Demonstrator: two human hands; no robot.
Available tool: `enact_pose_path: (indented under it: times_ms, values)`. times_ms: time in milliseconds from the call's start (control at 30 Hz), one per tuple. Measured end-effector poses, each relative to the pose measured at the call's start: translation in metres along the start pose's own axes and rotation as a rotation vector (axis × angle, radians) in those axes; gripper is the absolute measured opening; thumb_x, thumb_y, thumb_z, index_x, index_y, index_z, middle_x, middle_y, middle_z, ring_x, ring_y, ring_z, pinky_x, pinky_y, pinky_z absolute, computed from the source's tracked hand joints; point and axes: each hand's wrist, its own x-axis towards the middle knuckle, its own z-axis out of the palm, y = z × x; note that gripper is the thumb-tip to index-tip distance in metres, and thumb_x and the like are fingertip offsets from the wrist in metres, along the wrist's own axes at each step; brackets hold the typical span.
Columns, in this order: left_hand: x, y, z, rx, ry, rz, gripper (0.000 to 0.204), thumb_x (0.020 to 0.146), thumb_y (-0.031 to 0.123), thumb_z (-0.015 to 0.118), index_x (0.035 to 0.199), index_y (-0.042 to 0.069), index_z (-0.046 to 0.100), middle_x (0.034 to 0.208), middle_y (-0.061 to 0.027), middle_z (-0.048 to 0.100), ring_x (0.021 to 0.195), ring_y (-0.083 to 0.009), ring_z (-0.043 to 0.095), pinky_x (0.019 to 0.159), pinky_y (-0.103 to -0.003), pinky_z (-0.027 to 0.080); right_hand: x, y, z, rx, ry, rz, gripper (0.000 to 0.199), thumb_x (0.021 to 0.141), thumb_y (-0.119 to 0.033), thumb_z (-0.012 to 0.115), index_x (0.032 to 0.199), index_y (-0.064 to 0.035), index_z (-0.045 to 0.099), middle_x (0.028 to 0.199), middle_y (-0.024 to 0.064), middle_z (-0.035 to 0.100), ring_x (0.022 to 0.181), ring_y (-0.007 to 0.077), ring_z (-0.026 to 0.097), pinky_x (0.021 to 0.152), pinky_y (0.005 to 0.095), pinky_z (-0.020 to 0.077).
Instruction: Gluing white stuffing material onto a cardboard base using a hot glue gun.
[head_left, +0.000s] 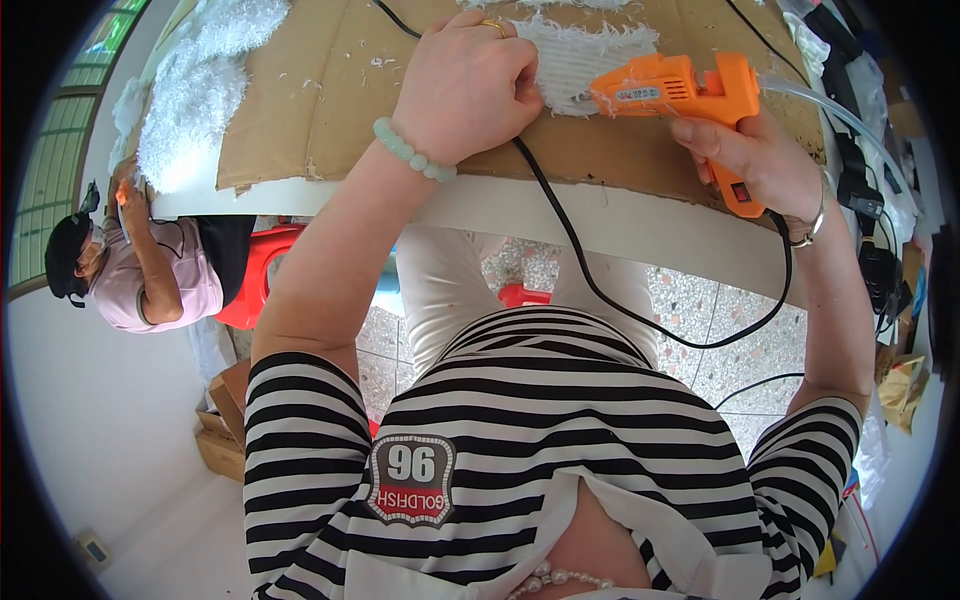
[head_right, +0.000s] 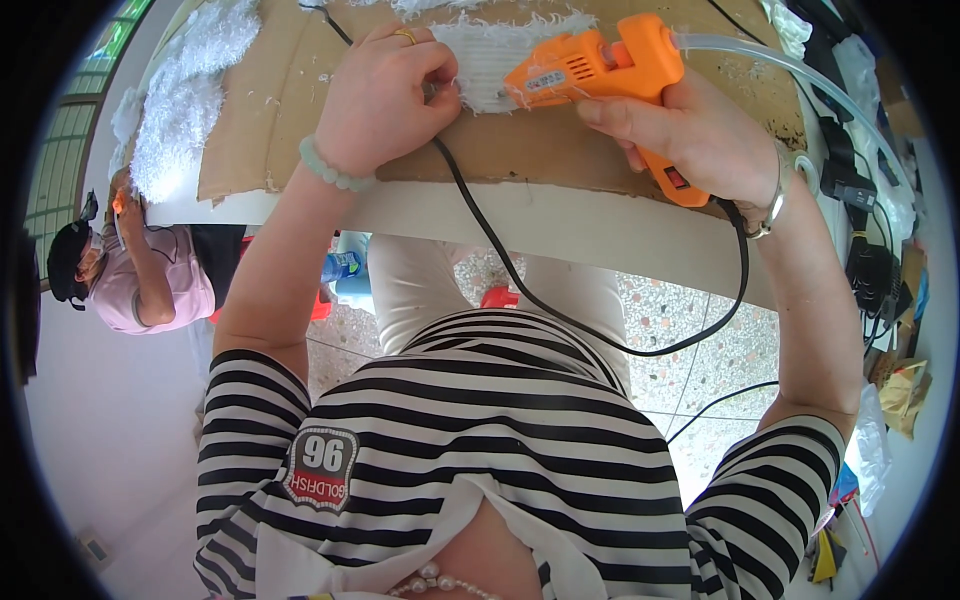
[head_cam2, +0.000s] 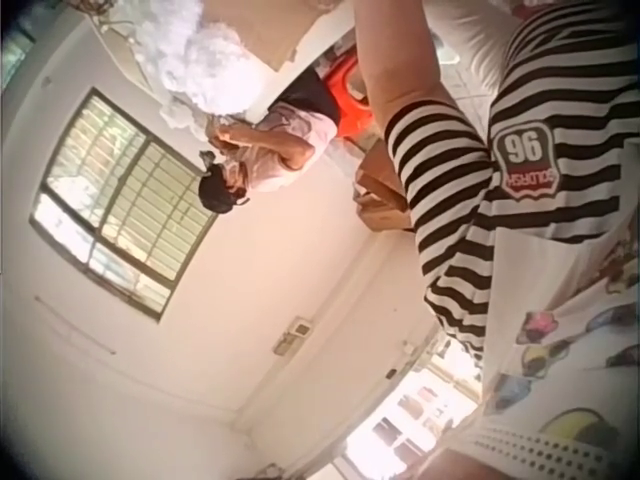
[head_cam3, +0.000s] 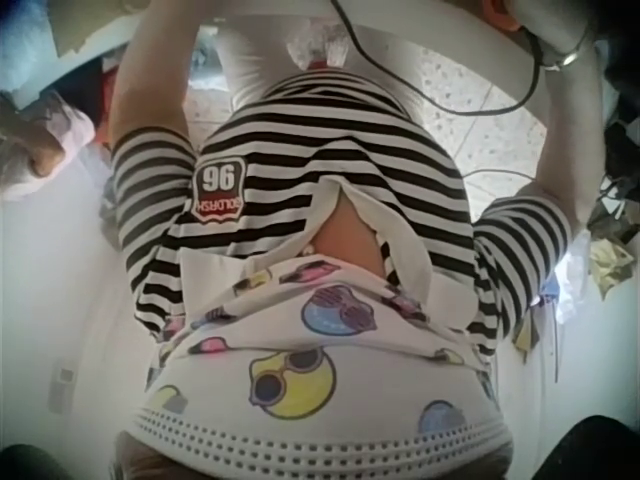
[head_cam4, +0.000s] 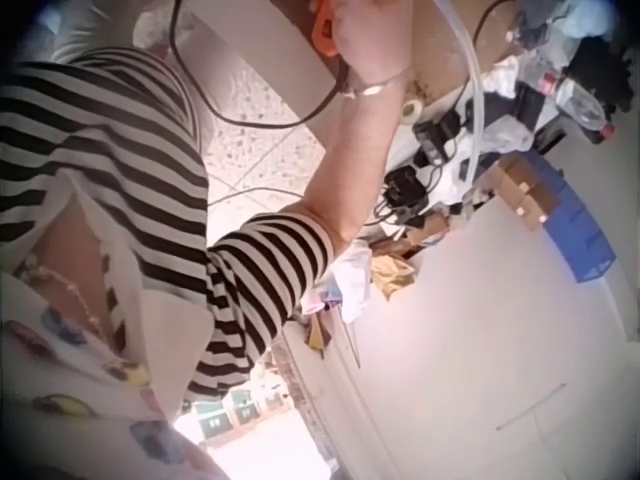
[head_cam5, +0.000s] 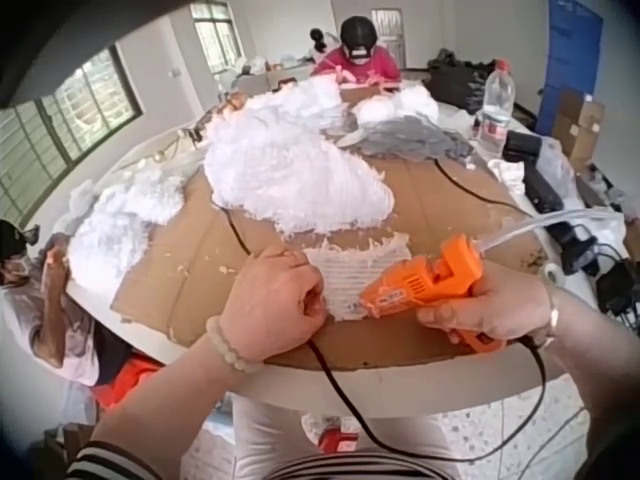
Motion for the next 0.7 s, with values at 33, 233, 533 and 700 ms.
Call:
enact_pose_path:
  times_ms: [33,233,533,700]
  values:
    - [0.0,0.0,0.0,0.002,0.007,0.011,0.005,0.063,0.008,0.06,0.066,0.008,0.056,0.063,-0.0022,0.056,0.069,-0.0237,0.052,0.067,-0.035,0.043,-0.001,-0.001,-0.001,-0.005,-0.002,0.001,0.025,0.085,-0.028,0.06,0.094,-0.0051,0.054,0.07,-0.0012,0.05,0.061,0.0088,0.05,0.055,0.0221,0.0406]
    - [0.004,-0.002,-0.007,-0.042,0.015,0.053,0.013,0.064,0.008,0.06,0.077,0.008,0.058,0.069,-0.0063,0.057,0.075,-0.0272,0.053,0.07,-0.037,0.043,-0.005,-0.005,0.002,0.061,0.013,-0.05,0.025,0.085,-0.029,0.059,0.094,-0.0052,0.056,0.07,-0.0015,0.051,0.062,0.0081,0.05,0.056,0.0226,0.0414]
    - [0.004,-0.003,-0.01,-0.136,0.031,0.05,0.017,0.06,0.003,0.058,0.077,0.007,0.057,0.077,-0.0099,0.056,0.08,-0.0296,0.052,0.071,-0.039,0.042,-0.002,-0.009,0.001,-0.043,-0.018,0.037,0.025,0.085,-0.029,0.06,0.093,-0.0052,0.057,0.073,-0.0016,0.052,0.062,0.0082,0.051,0.057,0.0221,0.042]
    - [0.003,-0.008,-0.009,-0.167,0.018,0.082,0.013,0.061,0.005,0.058,0.074,0.006,0.061,0.078,-0.009,0.058,0.081,-0.0285,0.053,0.073,-0.038,0.043,0.007,-0.011,0.008,0.02,-0.047,0.003,0.025,0.084,-0.026,0.063,0.094,-0.0046,0.056,0.074,-0.0009,0.053,0.065,0.0085,0.052,0.059,0.0221,0.0431]
